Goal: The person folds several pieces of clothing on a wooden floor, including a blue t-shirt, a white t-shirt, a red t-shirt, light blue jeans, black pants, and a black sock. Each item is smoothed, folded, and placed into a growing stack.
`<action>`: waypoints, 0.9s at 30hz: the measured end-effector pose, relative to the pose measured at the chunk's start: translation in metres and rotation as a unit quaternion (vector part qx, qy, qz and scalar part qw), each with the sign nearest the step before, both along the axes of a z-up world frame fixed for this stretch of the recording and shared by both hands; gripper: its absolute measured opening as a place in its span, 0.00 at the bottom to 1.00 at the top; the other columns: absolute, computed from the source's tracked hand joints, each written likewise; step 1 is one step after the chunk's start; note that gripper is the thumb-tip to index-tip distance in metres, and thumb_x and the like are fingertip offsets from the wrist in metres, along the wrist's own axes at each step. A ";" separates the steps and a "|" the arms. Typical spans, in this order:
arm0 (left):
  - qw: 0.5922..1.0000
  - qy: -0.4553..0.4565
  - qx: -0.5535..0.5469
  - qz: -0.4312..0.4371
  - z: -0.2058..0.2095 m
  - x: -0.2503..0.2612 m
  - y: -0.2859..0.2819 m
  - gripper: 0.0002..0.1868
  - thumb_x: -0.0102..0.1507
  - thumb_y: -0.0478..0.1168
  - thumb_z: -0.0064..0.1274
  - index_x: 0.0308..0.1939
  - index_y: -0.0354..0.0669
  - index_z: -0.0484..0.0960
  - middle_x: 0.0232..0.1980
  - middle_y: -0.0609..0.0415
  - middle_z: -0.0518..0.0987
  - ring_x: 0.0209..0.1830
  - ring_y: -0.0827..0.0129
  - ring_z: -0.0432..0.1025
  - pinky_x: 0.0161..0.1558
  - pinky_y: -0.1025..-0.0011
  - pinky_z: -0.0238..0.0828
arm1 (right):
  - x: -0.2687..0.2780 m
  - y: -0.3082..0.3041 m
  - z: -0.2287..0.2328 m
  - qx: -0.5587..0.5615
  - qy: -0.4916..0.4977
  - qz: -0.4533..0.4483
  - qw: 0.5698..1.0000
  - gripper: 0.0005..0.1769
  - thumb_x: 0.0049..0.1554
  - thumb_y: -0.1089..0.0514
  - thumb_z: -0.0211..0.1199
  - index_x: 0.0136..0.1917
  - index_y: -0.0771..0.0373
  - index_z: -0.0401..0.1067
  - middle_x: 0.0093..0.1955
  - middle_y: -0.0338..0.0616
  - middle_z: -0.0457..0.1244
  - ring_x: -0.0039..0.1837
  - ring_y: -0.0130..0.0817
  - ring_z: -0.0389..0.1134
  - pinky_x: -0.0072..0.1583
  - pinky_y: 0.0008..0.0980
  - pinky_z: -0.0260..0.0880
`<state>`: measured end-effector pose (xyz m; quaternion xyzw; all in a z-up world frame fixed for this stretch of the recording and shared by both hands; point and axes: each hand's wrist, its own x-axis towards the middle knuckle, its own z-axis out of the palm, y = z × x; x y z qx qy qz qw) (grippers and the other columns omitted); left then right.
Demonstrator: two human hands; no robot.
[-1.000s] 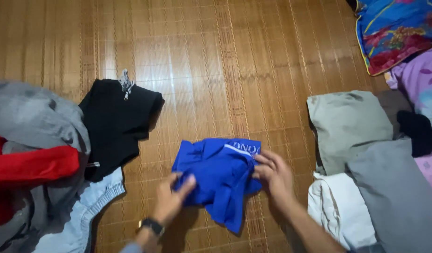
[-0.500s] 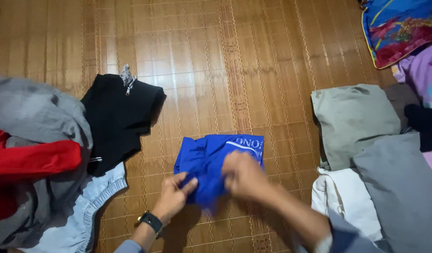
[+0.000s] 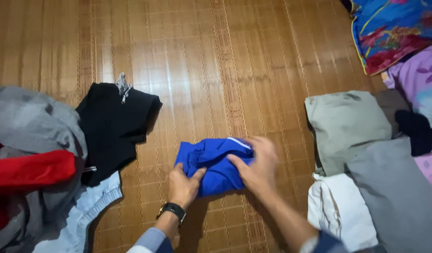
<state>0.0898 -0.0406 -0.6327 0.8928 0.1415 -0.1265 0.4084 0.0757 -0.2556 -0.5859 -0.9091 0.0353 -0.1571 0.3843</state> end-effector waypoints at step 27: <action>0.887 0.346 -0.163 -0.260 0.109 0.013 -0.131 0.31 0.45 0.38 0.73 0.53 0.39 0.87 0.51 0.50 0.89 0.52 0.63 0.81 0.60 0.65 0.75 | -0.137 -0.163 0.094 0.580 0.357 -0.058 0.730 0.31 0.39 0.71 0.71 0.58 0.68 0.77 0.50 0.49 0.74 0.50 0.39 0.76 0.57 0.38 0.78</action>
